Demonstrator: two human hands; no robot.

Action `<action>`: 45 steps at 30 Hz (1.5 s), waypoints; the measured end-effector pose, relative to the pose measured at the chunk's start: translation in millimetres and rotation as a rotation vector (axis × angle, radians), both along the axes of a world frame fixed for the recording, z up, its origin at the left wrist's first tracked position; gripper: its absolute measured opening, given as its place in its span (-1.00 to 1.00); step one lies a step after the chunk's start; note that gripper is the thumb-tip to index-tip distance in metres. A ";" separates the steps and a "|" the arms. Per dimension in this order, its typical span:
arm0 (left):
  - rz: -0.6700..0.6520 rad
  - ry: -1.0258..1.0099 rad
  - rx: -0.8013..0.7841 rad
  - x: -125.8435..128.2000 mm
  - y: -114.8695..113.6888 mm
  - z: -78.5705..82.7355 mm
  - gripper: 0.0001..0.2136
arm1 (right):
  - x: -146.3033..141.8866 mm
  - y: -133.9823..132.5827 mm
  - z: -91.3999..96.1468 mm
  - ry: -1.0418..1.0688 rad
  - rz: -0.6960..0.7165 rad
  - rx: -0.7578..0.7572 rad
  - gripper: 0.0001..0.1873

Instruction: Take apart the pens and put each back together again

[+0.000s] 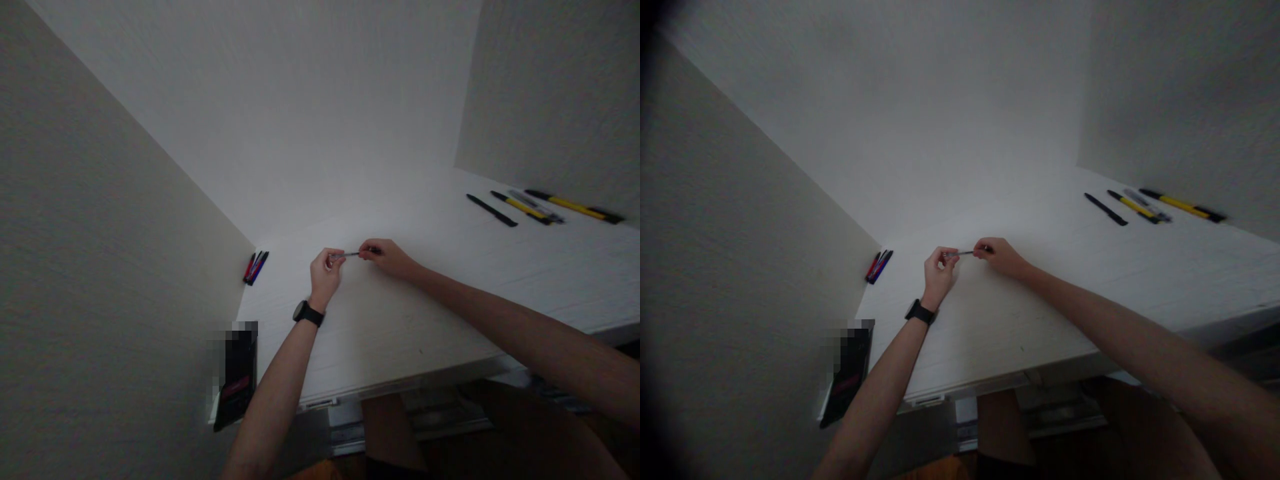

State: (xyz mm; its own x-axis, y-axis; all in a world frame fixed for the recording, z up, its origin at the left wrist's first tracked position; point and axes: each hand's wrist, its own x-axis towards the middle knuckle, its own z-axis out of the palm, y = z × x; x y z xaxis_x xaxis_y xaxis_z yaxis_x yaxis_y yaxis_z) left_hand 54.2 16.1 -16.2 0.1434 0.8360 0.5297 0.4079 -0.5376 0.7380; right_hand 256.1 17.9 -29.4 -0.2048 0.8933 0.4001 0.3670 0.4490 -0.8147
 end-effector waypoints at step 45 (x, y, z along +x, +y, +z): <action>-0.064 -0.109 -0.040 -1.2 -6.5 5.6 -0.71 | -0.2 0.0 0.2 0.110 0.110 -0.039 -0.66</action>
State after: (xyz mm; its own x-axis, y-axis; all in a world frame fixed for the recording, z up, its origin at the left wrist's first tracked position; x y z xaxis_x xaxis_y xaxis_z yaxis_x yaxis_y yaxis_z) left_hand 52.9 9.6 -10.6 0.1411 0.8478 0.5112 0.2898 -0.5291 0.7975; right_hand 255.8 18.0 -29.1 -0.2589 0.8833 0.3909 0.2254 0.4488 -0.8648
